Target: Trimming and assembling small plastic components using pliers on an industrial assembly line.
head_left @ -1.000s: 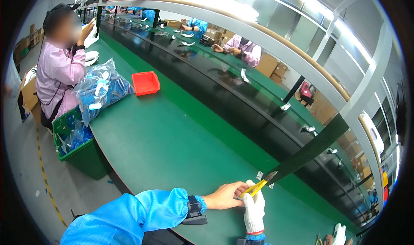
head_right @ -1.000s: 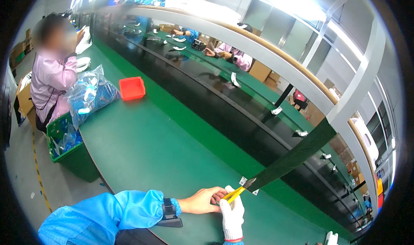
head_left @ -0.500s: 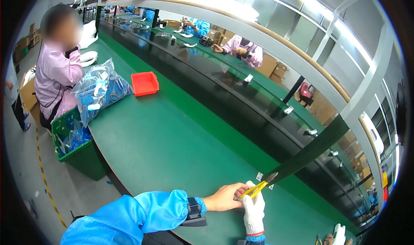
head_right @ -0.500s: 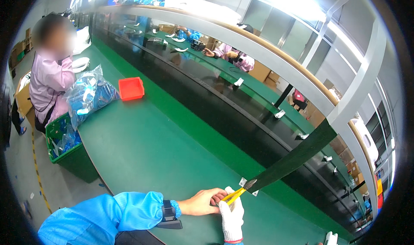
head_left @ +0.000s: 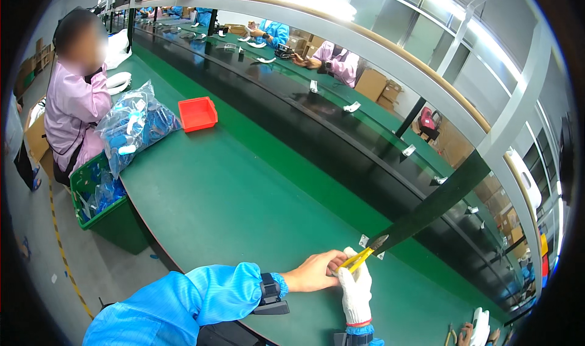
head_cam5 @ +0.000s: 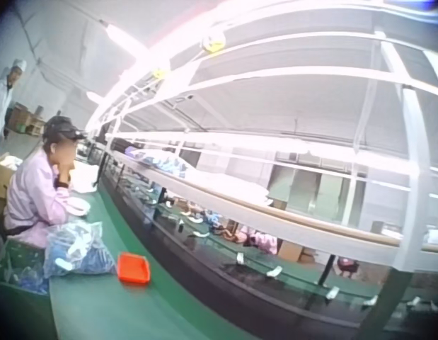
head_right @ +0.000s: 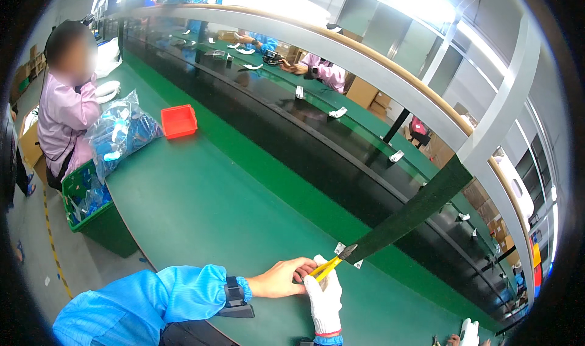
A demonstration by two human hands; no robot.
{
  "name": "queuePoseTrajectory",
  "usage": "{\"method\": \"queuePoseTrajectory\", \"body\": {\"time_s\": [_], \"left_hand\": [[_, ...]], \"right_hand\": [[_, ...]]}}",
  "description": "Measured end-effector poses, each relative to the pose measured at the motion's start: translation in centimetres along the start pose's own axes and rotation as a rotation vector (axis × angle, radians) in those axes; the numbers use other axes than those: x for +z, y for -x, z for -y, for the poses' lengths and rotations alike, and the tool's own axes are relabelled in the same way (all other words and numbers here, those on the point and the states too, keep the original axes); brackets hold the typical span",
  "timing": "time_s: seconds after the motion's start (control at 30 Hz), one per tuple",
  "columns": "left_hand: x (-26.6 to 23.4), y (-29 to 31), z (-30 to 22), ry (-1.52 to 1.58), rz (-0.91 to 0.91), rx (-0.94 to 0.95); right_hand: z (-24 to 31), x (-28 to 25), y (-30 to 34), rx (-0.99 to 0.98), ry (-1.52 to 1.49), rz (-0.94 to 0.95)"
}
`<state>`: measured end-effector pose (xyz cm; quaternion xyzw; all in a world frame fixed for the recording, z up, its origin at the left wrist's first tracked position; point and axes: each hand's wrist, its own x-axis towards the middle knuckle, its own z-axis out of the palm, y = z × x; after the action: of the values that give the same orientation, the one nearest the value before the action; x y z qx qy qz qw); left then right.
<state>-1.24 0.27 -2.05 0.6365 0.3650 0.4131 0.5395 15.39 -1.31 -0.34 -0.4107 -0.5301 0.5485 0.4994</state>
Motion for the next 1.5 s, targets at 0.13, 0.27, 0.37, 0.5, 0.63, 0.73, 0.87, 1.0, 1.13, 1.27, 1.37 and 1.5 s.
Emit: {"method": "queuePoseTrajectory", "body": {"time_s": [0.13,0.27,0.37,0.5,0.63,0.73,0.87,1.0,1.13,1.27,1.37,1.5], "left_hand": [[-0.04,0.05,-0.02,-0.015,0.001,-0.002],[-0.02,0.03,0.1,-0.018,0.001,-0.001],[-0.03,0.02,0.19,-0.024,0.005,0.013],[0.04,-0.06,0.29,-0.036,0.007,0.009],[0.13,-0.11,0.39,-0.035,-0.004,0.01],[0.09,-0.13,0.49,-0.019,-0.005,0.015],[0.08,-0.13,0.6,-0.019,-0.005,0.022],[0.13,-0.19,0.7,-0.012,-0.004,0.017],[0.27,-0.25,0.85,-0.02,-0.007,0.012],[0.21,-0.17,0.83,-0.012,-0.015,0.023],[0.11,-0.14,0.58,-0.03,0.007,0.0],[0.07,-0.13,0.32,-0.032,0.01,-0.008]], "right_hand": [[0.06,0.05,-0.02,0.006,0.025,-0.003],[0.2,0.12,0.01,0.007,0.025,-0.001],[0.28,0.18,0.03,0.015,0.025,0.006],[0.24,0.11,-0.01,0.008,0.029,0.004],[0.22,0.02,0.07,-0.005,0.054,0.007],[0.18,0.06,0.06,0.007,0.033,0.01],[0.23,0.02,0.03,0.003,0.057,0.009],[0.31,0.01,0.08,0.0,0.079,0.01],[0.42,0.1,0.11,0.008,0.044,0.006],[0.44,0.21,0.09,-0.009,0.052,0.009],[0.39,0.1,0.12,0.021,0.034,-0.002],[0.13,0.07,-0.02,0.008,0.043,-0.005]]}}
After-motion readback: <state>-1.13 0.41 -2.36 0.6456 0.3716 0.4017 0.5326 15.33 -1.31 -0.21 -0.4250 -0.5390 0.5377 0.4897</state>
